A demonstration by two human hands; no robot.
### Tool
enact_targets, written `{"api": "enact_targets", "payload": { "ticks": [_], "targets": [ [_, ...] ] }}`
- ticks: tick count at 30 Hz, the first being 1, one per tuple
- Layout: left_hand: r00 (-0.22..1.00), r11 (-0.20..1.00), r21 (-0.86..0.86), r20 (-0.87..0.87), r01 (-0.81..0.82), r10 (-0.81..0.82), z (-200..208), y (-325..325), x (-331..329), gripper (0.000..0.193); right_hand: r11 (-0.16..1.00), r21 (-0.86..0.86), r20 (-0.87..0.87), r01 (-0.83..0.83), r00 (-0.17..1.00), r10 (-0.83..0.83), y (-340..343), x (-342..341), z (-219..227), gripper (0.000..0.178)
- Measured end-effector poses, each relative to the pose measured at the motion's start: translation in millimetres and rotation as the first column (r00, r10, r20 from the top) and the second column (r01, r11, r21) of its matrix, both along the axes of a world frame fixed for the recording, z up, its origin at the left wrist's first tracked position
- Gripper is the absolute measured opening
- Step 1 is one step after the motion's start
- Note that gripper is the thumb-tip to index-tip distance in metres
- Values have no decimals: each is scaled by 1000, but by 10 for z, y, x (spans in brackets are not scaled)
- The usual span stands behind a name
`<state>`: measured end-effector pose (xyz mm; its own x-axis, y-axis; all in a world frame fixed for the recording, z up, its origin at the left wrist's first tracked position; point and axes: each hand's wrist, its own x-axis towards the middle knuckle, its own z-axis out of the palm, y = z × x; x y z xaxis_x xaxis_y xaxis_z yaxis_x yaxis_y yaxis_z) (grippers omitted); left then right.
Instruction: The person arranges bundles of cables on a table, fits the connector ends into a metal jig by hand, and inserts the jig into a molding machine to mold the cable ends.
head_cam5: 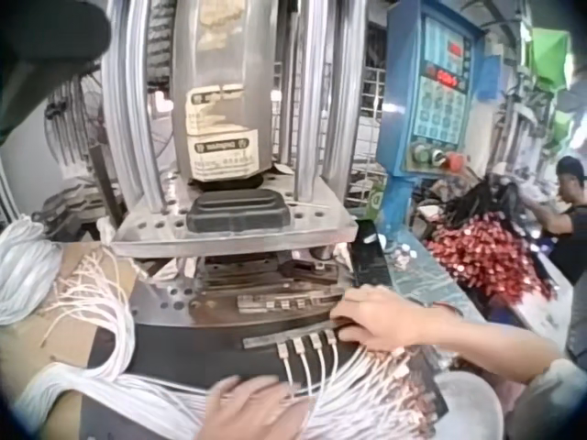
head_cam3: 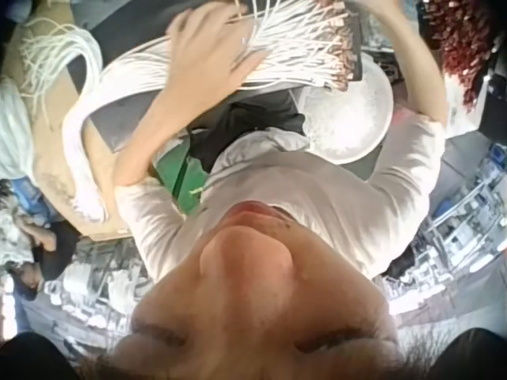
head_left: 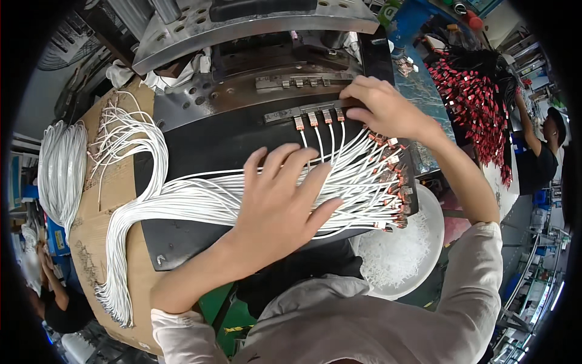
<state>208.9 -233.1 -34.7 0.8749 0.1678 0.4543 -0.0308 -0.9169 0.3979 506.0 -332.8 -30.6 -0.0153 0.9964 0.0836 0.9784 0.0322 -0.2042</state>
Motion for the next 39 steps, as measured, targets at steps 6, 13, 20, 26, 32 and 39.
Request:
{"api": "enact_targets", "payload": {
  "ticks": [6, 13, 20, 26, 32, 39],
  "targets": [
    [990, 996, 53, -111, -76, 81, -302, -24, 497, 49, 973, -223, -511, 64, 842, -173, 152, -127, -93, 25],
    [975, 990, 45, -177, -130, 136, 43, 293, 739, 29, 961, 119, -582, 251, 802, -137, 1042, 130, -118, 34],
    [967, 947, 196, 46, -255, 251, -313, 1263, 1229, 27, 890, 378, -213, 256, 959, -186, 1802, 604, -232, 36],
    [941, 941, 107, -81, -320, 329, -267, 1283, 1217, 32, 897, 371, -98, 240, 971, -219, 1860, 859, -365, 37],
    [929, 934, 143, -136, -326, 345, -304, 1398, 1288, 34, 908, 372, -5, 192, 979, -205, 1846, 584, -150, 37],
    [966, 966, 15, 33, -259, 258, 124, 593, 240, 40, 981, 18, -692, -192, 706, 151, -87, -643, 262, 48]
  ]
}}
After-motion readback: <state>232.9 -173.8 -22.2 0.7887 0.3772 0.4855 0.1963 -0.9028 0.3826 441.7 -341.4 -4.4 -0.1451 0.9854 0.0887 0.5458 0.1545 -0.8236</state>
